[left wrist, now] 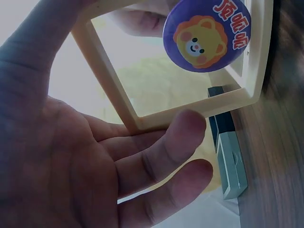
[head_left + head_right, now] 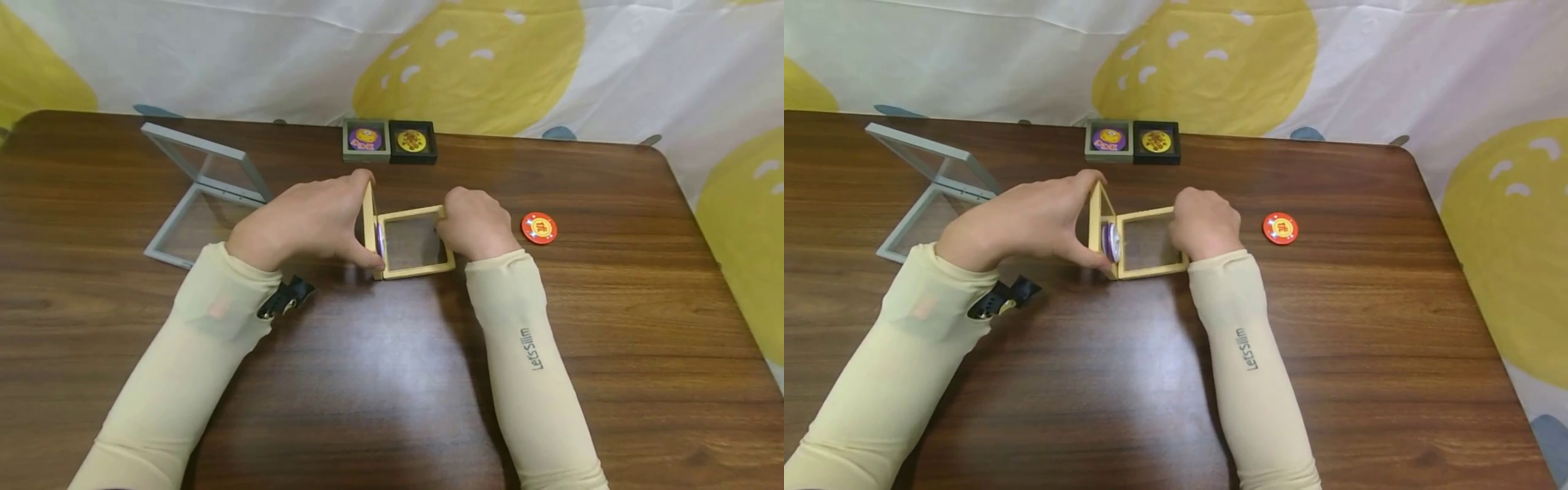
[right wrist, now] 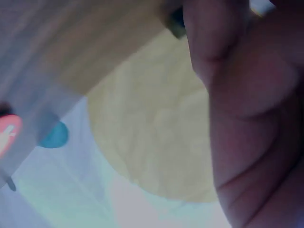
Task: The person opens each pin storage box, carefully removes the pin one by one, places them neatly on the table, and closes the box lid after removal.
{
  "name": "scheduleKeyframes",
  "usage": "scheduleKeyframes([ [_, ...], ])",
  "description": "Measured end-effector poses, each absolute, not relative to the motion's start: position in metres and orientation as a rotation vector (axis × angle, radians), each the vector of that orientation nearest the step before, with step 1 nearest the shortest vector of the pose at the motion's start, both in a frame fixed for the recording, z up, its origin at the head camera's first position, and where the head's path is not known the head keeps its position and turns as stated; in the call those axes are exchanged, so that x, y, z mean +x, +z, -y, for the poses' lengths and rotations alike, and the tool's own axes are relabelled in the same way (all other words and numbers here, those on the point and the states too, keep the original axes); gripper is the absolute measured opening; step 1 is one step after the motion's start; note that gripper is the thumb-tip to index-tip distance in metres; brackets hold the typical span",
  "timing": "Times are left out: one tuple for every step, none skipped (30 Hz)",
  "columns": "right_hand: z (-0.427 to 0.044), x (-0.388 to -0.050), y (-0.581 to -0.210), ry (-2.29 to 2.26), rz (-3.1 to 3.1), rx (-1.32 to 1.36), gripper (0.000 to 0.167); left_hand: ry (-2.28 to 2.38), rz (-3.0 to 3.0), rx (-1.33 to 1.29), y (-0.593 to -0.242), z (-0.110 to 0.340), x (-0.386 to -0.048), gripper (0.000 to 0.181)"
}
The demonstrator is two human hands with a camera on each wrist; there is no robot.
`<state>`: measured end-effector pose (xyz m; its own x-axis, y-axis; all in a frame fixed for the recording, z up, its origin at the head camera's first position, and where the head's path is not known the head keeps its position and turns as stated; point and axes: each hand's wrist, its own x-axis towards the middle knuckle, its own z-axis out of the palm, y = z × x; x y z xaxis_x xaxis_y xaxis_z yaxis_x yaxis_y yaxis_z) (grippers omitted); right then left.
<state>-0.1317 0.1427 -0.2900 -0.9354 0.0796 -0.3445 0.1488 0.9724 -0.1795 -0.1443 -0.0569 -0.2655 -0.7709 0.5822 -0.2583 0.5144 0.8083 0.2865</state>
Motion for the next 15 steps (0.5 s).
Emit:
scheduleKeyframes([
  [-0.143, -0.133, -0.292, -0.294, -2.789, 0.189, 0.014, 0.289, -2.657, 0.833, -0.266, 0.057, -0.144, 0.098],
  [-0.143, -0.134, -0.293, -0.297, -2.797, 0.212, 0.014, 0.289, -2.655, 0.836, -0.265, 0.056, -0.144, 0.098],
  [-0.143, -0.135, -0.295, -0.308, -2.798, 0.226, 0.014, 0.288, -2.652, 0.836, -0.265, 0.056, -0.144, 0.099],
  [-0.144, -0.135, -0.296, -0.323, -2.798, 0.238, 0.016, 0.289, -2.649, 0.837, -0.265, 0.055, -0.144, 0.099],
  [-0.144, -0.136, -0.298, -0.339, -2.797, 0.249, 0.019, 0.29, -2.648, 0.838, -0.265, 0.054, -0.144, 0.1],
  [-0.145, -0.137, -0.299, -0.357, -2.794, 0.251, 0.022, 0.291, -2.646, 0.837, -0.265, 0.053, -0.144, 0.1],
  [-0.145, -0.138, -0.3, -0.373, -2.79, 0.247, 0.025, 0.291, -2.644, 0.838, -0.265, 0.052, -0.144, 0.1],
  [-0.145, -0.138, -0.3, -0.39, -2.784, 0.237, 0.026, 0.292, -2.643, 0.836, -0.265, 0.052, -0.144, 0.101],
  [-0.146, -0.138, -0.301, -0.408, -2.777, 0.226, 0.026, 0.303, -2.641, 0.832, -0.266, 0.051, -0.143, 0.1],
  [-0.146, -0.139, -0.302, -0.421, -2.772, 0.214, 0.026, 0.316, -2.643, 0.836, -0.267, 0.05, -0.143, 0.101],
  [-0.146, -0.139, -0.302, -0.43, -2.768, 0.199, 0.024, 0.33, -2.644, 0.84, -0.269, 0.049, -0.142, 0.101],
  [-0.146, -0.139, -0.303, -0.438, -2.763, 0.183, 0.023, 0.345, -2.647, 0.851, -0.271, 0.048, -0.141, 0.1],
  [-0.146, -0.139, -0.304, -0.444, -2.761, 0.171, 0.021, 0.362, -2.652, 0.863, -0.273, 0.046, -0.141, 0.099],
  [-0.147, -0.139, -0.304, -0.448, -2.762, 0.16, 0.02, 0.38, -2.657, 0.876, -0.275, 0.044, -0.14, 0.098],
  [-0.147, -0.139, -0.305, -0.454, -2.763, 0.155, 0.02, 0.39, -2.666, 0.889, -0.277, 0.043, -0.139, 0.097],
])
